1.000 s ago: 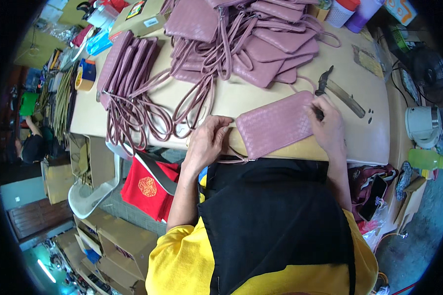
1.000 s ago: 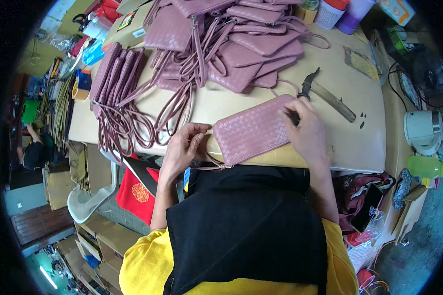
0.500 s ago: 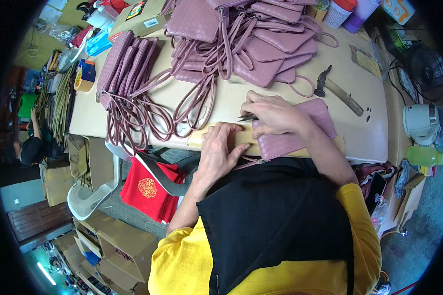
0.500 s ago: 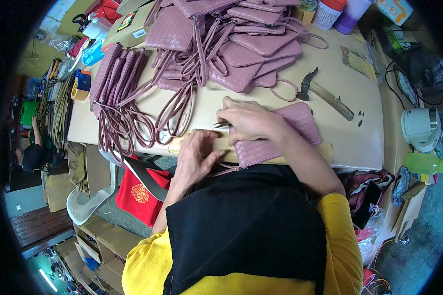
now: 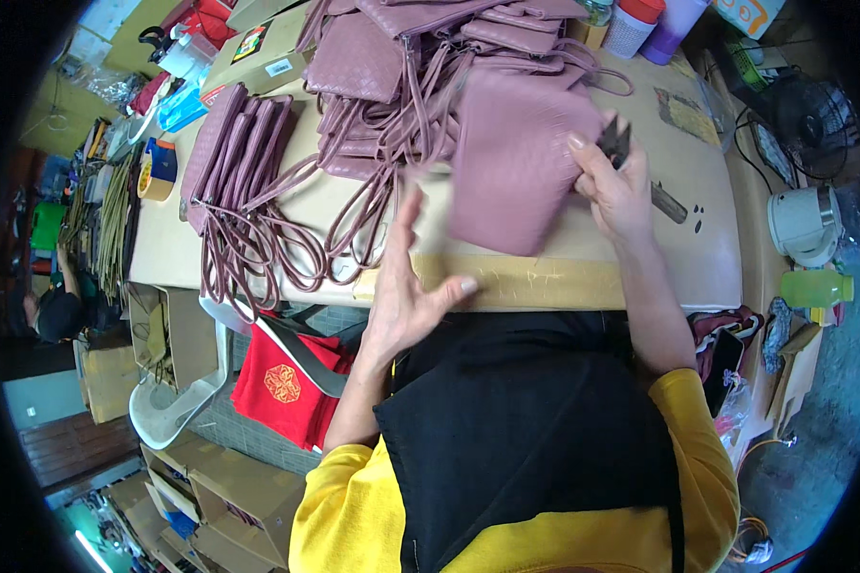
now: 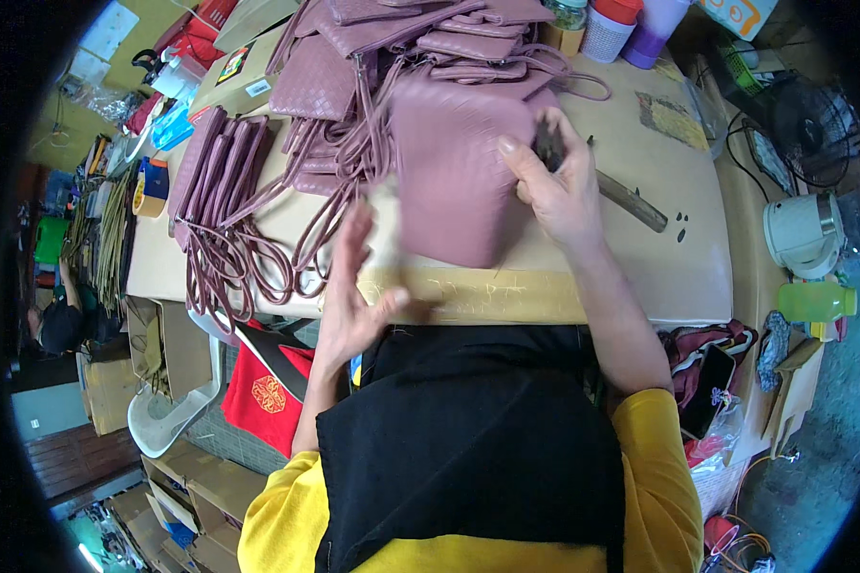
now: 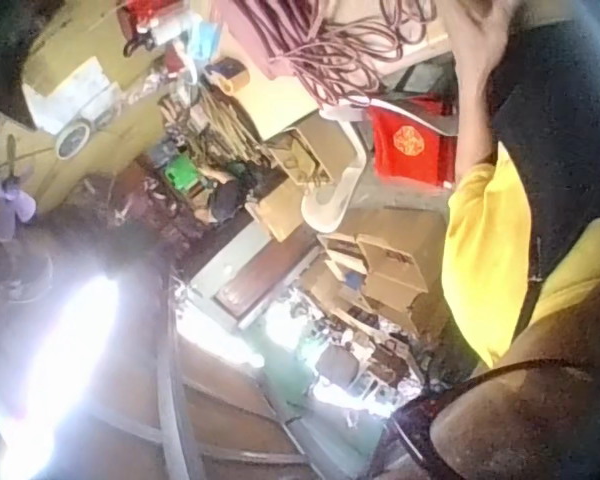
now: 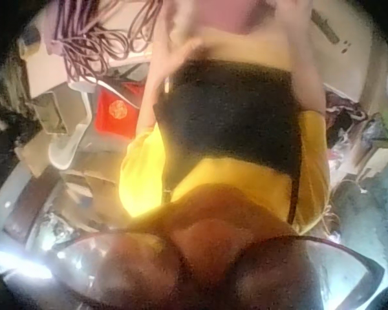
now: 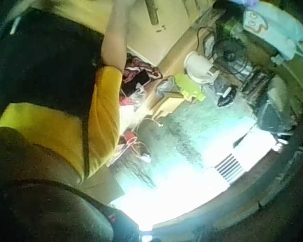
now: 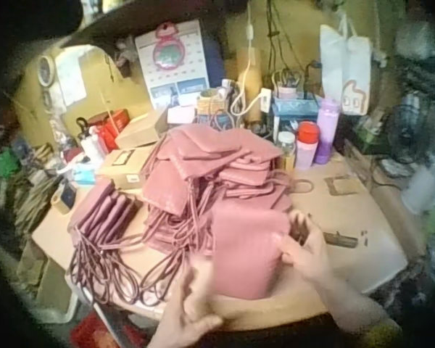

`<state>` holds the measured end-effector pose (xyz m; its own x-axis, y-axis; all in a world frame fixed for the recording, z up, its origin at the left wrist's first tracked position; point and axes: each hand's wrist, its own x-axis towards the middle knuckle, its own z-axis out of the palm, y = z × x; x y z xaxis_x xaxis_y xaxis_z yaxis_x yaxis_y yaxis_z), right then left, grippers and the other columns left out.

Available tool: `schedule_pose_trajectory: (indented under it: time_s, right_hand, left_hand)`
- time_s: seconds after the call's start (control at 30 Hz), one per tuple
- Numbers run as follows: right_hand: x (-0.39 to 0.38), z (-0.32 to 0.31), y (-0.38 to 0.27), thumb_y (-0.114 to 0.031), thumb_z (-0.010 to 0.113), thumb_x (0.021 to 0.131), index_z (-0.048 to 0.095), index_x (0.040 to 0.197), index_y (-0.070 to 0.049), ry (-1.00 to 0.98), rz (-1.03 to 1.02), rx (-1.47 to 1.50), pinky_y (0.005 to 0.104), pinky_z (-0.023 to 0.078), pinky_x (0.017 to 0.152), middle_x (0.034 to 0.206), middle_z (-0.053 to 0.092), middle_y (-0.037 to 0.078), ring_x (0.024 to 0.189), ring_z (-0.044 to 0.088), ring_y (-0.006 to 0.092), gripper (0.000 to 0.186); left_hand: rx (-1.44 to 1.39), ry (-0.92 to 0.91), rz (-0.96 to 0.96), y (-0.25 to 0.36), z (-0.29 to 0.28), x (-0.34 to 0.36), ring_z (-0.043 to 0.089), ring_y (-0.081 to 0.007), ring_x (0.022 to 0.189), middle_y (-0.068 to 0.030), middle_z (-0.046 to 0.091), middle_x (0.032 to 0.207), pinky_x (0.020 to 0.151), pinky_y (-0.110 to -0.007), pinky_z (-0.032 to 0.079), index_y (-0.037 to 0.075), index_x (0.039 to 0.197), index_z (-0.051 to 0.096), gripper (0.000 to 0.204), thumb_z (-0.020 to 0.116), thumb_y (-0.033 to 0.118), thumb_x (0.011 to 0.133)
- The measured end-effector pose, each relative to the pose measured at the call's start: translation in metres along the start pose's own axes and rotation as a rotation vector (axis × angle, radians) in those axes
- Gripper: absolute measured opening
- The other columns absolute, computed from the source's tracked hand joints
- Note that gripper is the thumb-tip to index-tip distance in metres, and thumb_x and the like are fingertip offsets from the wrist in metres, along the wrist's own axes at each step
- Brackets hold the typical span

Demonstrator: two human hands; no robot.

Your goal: The person crafts leather pouches by hammering the edges with a small hammer, trimming excess threads and edges with snips, and folding and shaping the pouches by hand.

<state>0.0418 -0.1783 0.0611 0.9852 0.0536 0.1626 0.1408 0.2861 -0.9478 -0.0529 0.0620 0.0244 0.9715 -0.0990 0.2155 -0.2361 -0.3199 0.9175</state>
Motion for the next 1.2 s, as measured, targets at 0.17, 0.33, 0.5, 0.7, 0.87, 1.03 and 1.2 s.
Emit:
schedule_pose_trajectory:
  time_s: [0.17,0.33,0.5,0.7,0.87,1.03,1.2]
  right_hand:
    - [-0.066,-0.035,0.056,-0.013,0.065,0.088,0.057,0.080,-0.006,0.084,0.486,-0.005,0.0257,0.033,0.044,0.061,0.051,-0.002,0.049,0.046,0.0064,0.013]
    - [-0.101,-0.069,0.022,-0.012,0.065,0.086,0.061,0.086,0.001,-0.252,0.457,-0.732,0.0257,0.045,0.062,0.068,0.060,0.004,0.067,0.058,0.0081,0.014]
    - [-0.069,-0.056,0.026,-0.005,0.062,0.085,0.062,0.101,-0.002,-0.025,0.173,-0.769,0.0301,0.049,0.070,0.080,0.064,0.009,0.078,0.065,0.0151,0.017]
    - [-0.034,-0.038,0.066,0.000,0.061,0.082,0.063,0.105,-0.004,-0.219,-0.196,-1.060,0.0382,0.049,0.080,0.105,0.061,0.010,0.090,0.062,0.0314,0.023]
    - [-0.031,-0.047,0.076,-0.001,0.064,0.080,0.064,0.099,-0.005,-0.205,-0.097,-1.215,0.0395,0.049,0.075,0.099,0.057,0.010,0.088,0.061,0.0313,0.020]
    - [-0.026,-0.045,0.070,-0.004,0.067,0.079,0.064,0.099,-0.005,-0.109,-0.106,-1.176,0.0379,0.049,0.075,0.101,0.058,0.008,0.089,0.062,0.0302,0.020]
    - [-0.036,-0.048,0.067,-0.008,0.068,0.081,0.065,0.103,-0.008,0.119,-0.311,-1.075,0.0402,0.051,0.074,0.098,0.061,0.008,0.087,0.063,0.0324,0.023]
  left_hand:
    - [0.372,0.127,0.089,0.006,0.002,0.038,0.045,-0.0384,0.120,-0.0215,0.046,0.128,0.100,-0.046,0.039,0.006,0.134,0.048,0.070,0.079,0.021,0.072]
    - [0.921,-0.097,-0.065,-0.013,-0.020,0.005,0.048,-0.0338,0.116,-0.0150,0.052,0.124,0.097,-0.048,0.038,0.014,0.114,0.067,0.044,0.076,0.014,0.071]
    - [0.665,-0.054,0.209,-0.008,0.012,0.025,0.053,-0.0320,0.109,-0.0140,0.057,0.119,0.095,-0.042,0.041,0.008,0.111,0.067,0.036,0.073,0.011,0.075]
    - [0.410,-0.084,0.151,-0.030,0.059,0.055,0.059,-0.0307,0.097,-0.0141,0.062,0.104,0.086,-0.038,0.047,0.004,0.108,0.068,0.036,0.076,0.016,0.074]
    - [0.397,-0.122,0.117,-0.039,0.082,0.065,0.061,-0.0318,0.082,-0.0143,0.063,0.085,0.075,-0.039,0.049,-0.001,0.090,0.072,0.022,0.076,0.012,0.072]
    - [0.337,0.036,0.077,-0.042,0.096,0.068,0.062,-0.0319,0.069,-0.0151,0.061,0.076,0.064,-0.040,0.049,0.000,0.080,0.070,0.008,0.071,0.007,0.076]
    - [-0.326,0.010,-0.339,-0.064,0.082,0.068,0.059,-0.0134,0.066,-0.0051,0.061,0.074,0.059,-0.031,0.047,0.000,0.081,0.062,0.016,0.063,0.012,0.091]
